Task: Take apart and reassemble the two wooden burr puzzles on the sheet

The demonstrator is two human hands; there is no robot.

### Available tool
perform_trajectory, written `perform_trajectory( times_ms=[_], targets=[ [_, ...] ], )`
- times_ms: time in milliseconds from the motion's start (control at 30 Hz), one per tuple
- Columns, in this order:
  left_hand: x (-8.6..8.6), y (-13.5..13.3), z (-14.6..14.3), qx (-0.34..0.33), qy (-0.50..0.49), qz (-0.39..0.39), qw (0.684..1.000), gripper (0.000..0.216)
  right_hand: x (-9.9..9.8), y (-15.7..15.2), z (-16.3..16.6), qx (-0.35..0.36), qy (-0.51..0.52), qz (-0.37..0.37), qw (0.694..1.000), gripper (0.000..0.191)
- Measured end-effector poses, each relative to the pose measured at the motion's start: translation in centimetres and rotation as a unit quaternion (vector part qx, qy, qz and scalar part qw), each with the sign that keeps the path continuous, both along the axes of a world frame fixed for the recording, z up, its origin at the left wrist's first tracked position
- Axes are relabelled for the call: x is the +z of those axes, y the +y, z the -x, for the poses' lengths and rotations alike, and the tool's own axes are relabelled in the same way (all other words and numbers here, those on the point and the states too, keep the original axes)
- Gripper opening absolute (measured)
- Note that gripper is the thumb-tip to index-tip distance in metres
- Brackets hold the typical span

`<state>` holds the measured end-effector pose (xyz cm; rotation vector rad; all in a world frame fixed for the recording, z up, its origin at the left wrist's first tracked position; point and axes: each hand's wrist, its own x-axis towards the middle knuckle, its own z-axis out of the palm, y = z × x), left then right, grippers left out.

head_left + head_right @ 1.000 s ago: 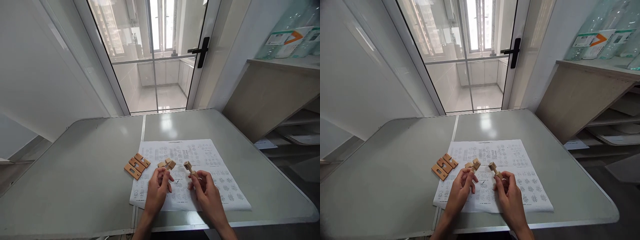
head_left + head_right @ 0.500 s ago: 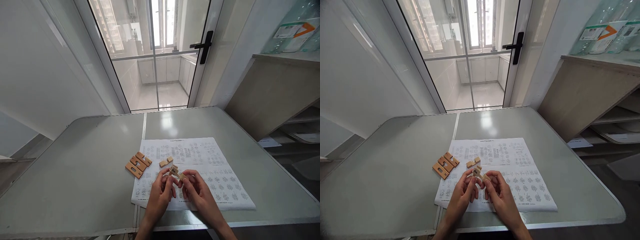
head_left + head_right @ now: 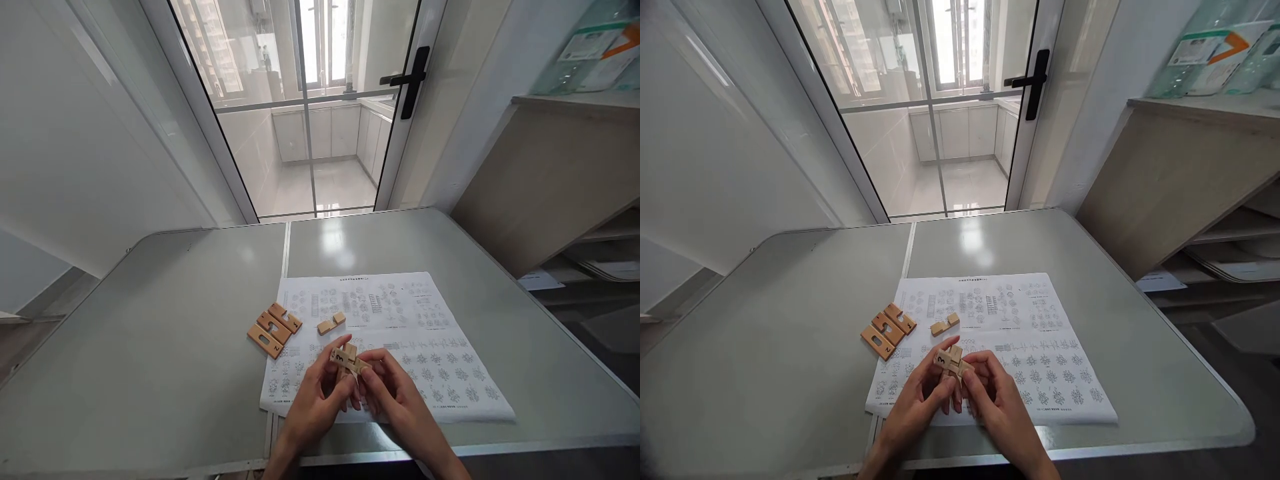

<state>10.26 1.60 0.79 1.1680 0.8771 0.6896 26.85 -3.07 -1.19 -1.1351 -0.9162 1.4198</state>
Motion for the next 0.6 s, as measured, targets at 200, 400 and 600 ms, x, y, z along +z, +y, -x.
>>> perform_trajectory(
  times_ms=[200,400,600],
  targets=[
    [0.5,0.2,0.3,-0.021,-0.019,0.023,0.999,0.065,-0.3,-0.1,-0.3,0.038,0.008,-0.018,0.999,0.039],
    [-0.1,0.2,0.6,-0.030,-0.013,0.042,0.999,0.065,-0.9,-0.3,-0.3,0.035,-0.033,-0.024,0.999,0.038],
    [-0.6,0.2,0.8,-0.054,-0.025,0.042,0.997,0.066,-0.9,-0.2,-0.4,0.052,-0.049,-0.028,0.997,0.039]
  ],
)
